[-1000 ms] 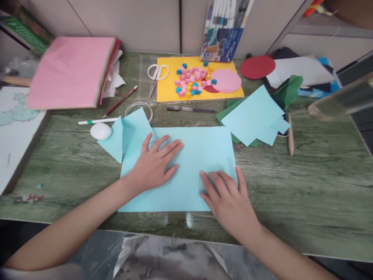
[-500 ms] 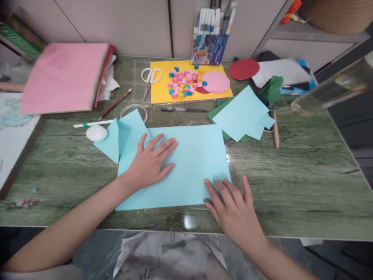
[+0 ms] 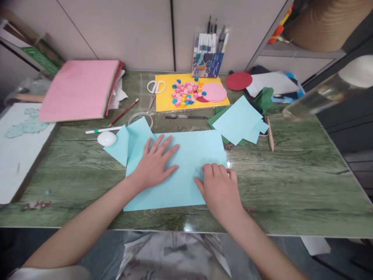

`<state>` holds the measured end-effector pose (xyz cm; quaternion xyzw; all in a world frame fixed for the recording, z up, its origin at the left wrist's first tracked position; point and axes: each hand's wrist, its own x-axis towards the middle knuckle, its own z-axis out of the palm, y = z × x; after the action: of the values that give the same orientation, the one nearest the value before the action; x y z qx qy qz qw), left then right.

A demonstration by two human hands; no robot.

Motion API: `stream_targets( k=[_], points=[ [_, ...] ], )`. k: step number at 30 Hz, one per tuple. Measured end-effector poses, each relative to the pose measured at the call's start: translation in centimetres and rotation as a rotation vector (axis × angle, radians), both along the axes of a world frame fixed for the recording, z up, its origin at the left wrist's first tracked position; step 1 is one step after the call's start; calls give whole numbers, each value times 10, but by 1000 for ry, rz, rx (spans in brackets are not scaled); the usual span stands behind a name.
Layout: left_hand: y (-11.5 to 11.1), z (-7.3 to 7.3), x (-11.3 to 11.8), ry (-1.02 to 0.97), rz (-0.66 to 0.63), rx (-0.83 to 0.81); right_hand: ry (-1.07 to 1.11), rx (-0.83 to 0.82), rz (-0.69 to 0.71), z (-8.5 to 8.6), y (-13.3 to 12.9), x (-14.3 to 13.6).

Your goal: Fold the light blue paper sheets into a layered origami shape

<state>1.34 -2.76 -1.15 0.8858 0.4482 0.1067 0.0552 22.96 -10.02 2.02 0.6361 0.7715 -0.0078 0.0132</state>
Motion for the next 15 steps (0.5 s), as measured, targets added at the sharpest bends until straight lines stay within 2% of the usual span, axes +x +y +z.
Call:
stream_targets(
  k=[5, 9, 15],
  points=[
    [4, 1, -1, -23, 41, -16, 3, -230, -19, 7, 21, -2],
    [5, 2, -3, -23, 52, -32, 21, -304, -53, 11, 32, -5],
    [6, -1, -4, -20, 55, -10, 89, -352, -89, 12, 33, -4]
  ],
)
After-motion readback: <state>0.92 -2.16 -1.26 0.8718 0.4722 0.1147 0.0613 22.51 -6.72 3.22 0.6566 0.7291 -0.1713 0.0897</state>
